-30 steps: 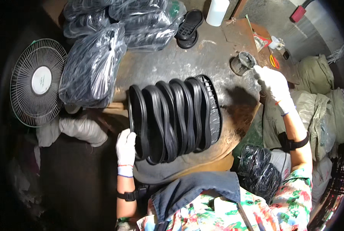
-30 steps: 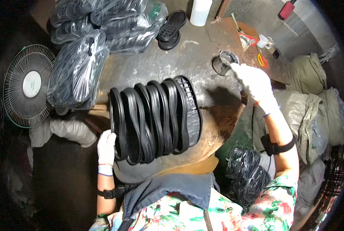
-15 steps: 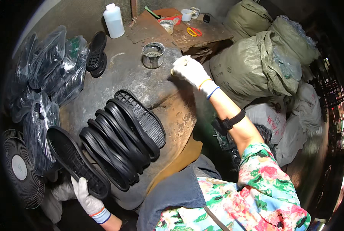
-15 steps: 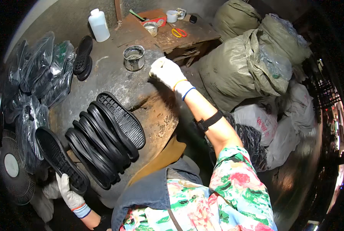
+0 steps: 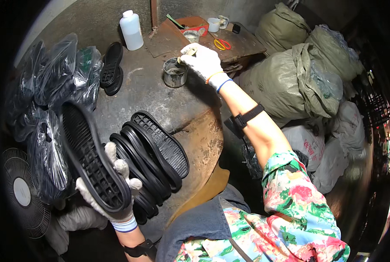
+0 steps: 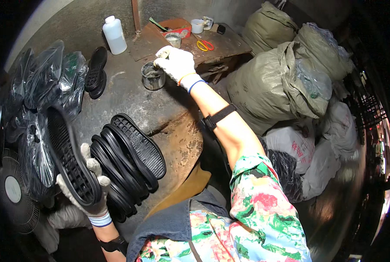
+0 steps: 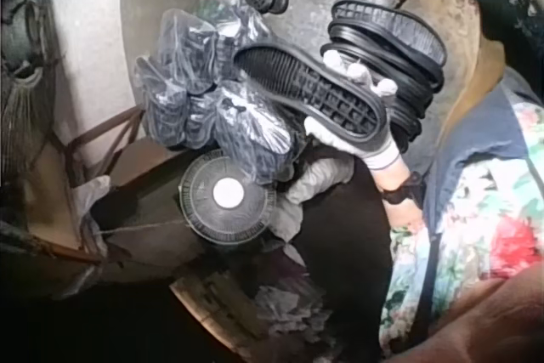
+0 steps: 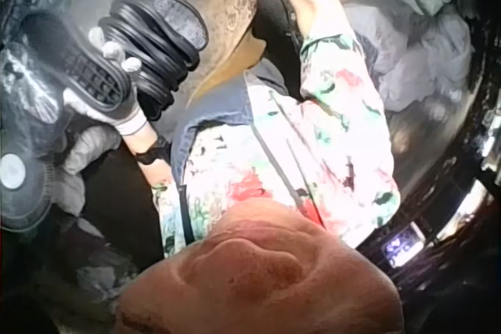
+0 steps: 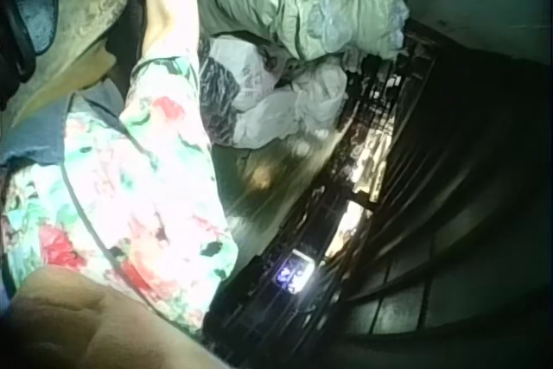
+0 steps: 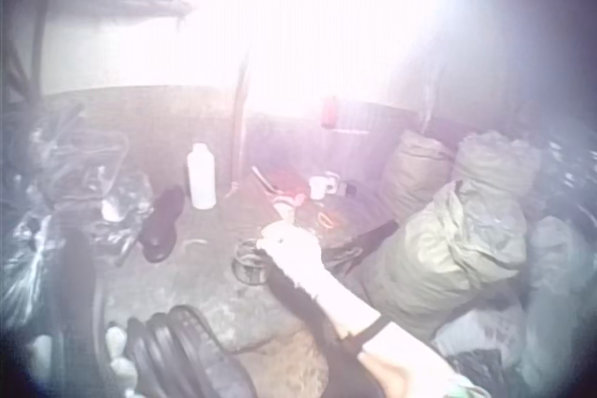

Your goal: Applying adhesive to shoe soles using a brush and a pot of glue.

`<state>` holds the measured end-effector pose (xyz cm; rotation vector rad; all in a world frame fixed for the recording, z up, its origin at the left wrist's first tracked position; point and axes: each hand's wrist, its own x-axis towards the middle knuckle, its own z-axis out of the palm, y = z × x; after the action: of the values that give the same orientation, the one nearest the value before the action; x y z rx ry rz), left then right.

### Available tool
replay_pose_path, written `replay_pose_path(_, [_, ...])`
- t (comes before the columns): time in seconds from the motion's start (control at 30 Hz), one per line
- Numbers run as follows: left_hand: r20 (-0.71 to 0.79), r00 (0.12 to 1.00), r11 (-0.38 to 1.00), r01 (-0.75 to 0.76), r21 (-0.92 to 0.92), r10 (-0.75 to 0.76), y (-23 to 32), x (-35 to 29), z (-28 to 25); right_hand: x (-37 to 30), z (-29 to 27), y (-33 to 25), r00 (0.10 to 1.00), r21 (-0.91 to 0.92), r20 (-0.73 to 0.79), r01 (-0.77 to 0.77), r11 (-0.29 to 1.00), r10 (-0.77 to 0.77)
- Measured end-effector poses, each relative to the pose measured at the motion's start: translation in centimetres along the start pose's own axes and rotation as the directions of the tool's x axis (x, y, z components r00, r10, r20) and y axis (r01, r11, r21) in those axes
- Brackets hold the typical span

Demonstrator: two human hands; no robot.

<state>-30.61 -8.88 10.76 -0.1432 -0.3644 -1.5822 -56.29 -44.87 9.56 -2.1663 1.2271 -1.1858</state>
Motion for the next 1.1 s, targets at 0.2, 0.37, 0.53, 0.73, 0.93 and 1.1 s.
replay_pose_path(0.2, [-0.237, 0.971, 0.999, -0.016, 0.029, 0.022, -1.2, 2.3, 1.1, 1.2, 4.1, 3.6, 0.974, -0.498, 0.172, 0.215, 0.84, -0.148])
replay_pose_path(0.37, [-0.253, 0.967, 1.0, 0.012, -0.018, -0.016, -1.0, 2.9, 0.0, 1.4, 1.9, 5.2, 0.878, -0.723, 0.205, 0.434, 0.538, -0.432])
replay_pose_path(0.53, [-0.277, 0.961, 0.997, 0.007, 0.082, 0.016, -1.9, 3.6, -0.8, 0.9, 2.2, 12.2, 0.951, 0.494, -0.113, -0.199, 0.847, 0.289])
replay_pose_path(0.73, [-0.309, 0.943, 0.989, 0.142, 0.04, -0.123, -2.3, 3.4, -3.0, -1.1, 0.1, 5.8, 0.893, 0.933, 0.35, -0.36, -0.018, 0.284])
replay_pose_path(0.93, [-0.465, 0.865, 0.978, 0.211, -0.003, -0.188, -3.9, 2.7, -2.5, -6.2, 5.0, -8.0, 0.886, 0.921, 0.352, -0.385, 0.056, 0.302])
replay_pose_path(1.1, [-0.496, 0.814, 0.952, 0.29, -0.102, -0.301, -3.8, 2.3, -1.7, -6.5, 6.0, -6.0, 0.951, 0.24, -0.21, 0.274, 0.931, -0.226])
